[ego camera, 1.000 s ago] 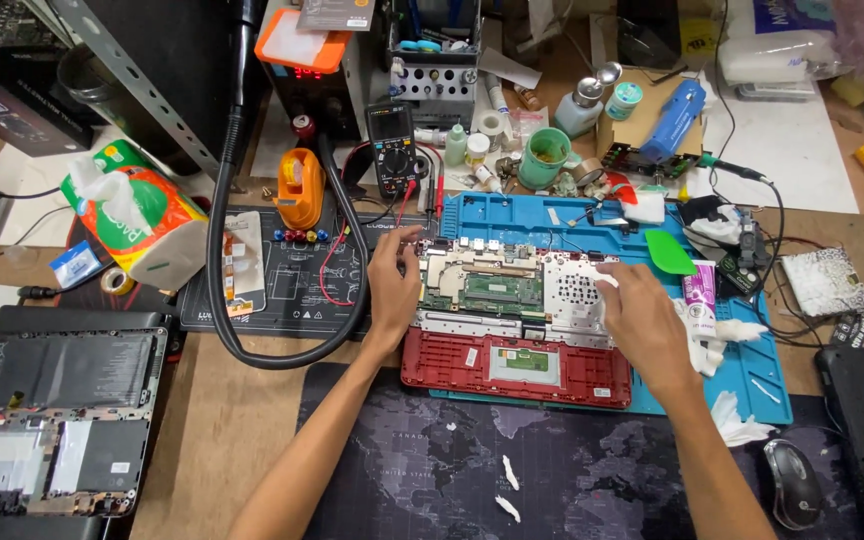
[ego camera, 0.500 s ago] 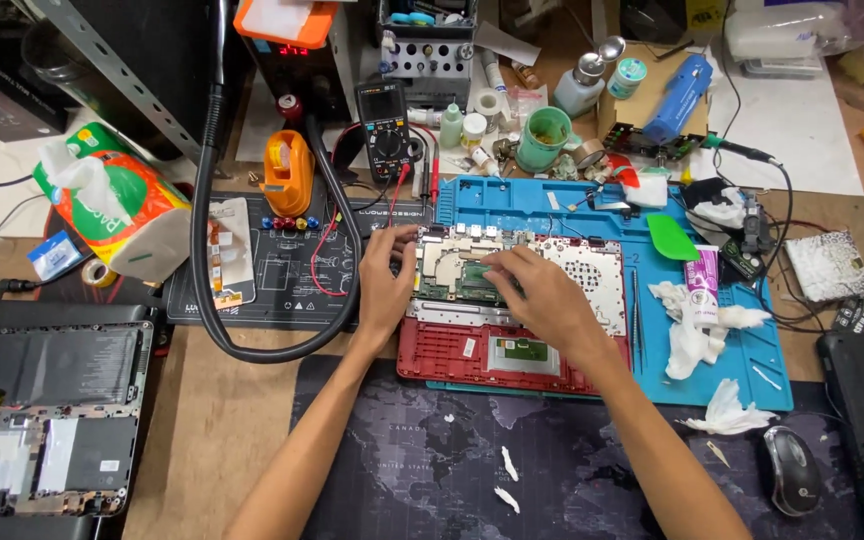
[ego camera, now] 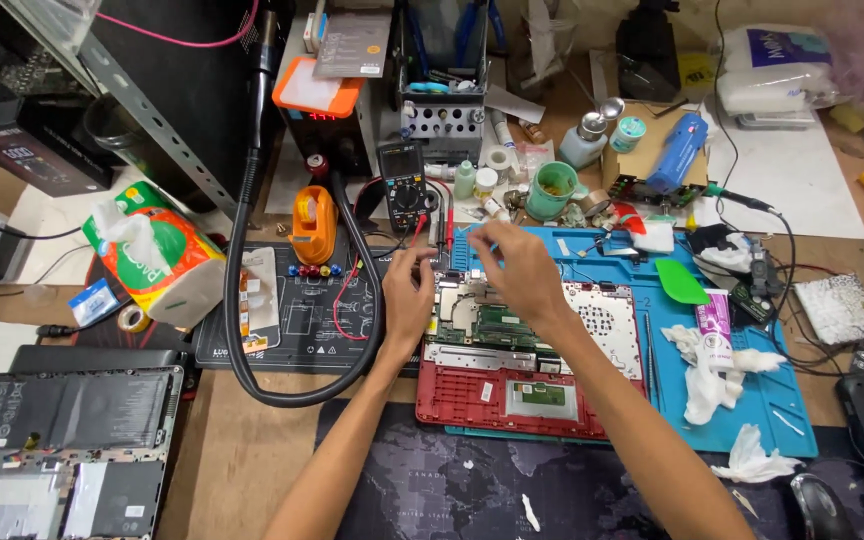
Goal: Detaching ribbon cables and connectors from a laptop motherboard using a precision tool.
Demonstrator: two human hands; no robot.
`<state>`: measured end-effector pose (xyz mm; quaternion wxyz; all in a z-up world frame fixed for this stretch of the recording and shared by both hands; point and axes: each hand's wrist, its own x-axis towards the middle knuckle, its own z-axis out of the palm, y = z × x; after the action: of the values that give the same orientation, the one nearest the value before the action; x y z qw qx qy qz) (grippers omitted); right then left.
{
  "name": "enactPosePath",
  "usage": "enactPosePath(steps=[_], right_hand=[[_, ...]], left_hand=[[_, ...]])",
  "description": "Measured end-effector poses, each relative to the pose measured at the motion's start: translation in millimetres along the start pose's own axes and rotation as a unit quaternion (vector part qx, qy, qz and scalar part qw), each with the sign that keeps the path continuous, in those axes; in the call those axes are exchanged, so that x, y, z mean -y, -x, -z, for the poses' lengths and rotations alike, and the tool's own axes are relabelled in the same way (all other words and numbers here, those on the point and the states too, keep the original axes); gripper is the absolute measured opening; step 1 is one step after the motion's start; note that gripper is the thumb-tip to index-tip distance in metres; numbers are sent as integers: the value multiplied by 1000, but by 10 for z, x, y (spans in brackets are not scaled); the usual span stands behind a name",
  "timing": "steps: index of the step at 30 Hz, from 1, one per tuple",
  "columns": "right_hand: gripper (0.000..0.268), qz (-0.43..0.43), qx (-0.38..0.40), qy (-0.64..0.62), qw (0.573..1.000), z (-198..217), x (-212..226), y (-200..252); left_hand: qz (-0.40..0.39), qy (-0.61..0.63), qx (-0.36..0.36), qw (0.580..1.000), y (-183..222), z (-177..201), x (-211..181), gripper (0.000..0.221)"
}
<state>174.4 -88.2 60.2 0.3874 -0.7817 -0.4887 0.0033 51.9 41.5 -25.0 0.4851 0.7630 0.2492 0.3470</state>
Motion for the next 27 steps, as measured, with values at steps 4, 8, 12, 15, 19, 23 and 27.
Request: enactPosePath(steps=[4, 8, 12, 15, 19, 23, 27], right_hand=[[6, 19, -118, -20, 993, -117, -92, -584], [6, 18, -180, 12, 983, -189, -72, -952], [9, 12, -199, 57, 978, -284, -31, -1118], [10, 7, -204, 73, 976, -365, -58, -1188], [9, 8, -197, 66, 978, -509, -187, -1301], [5, 38, -226, 105, 968, -559, -299, -1337], [5, 125, -267, 113, 949, -502, -280, -1284]], left_hand=[[-2, 1, 6, 1000, 39, 66, -126, 24], [3, -2, 4, 1000, 51, 80, -158, 22], [4, -5, 5, 1000, 50, 76, -153, 22], [3, -2, 7, 1000, 53, 88, -212, 21], [5, -1, 9, 1000, 52, 99, -245, 21], [2, 1, 5, 1000, 51, 85, -214, 21], [5, 2, 21, 1000, 46, 96, -251, 23]])
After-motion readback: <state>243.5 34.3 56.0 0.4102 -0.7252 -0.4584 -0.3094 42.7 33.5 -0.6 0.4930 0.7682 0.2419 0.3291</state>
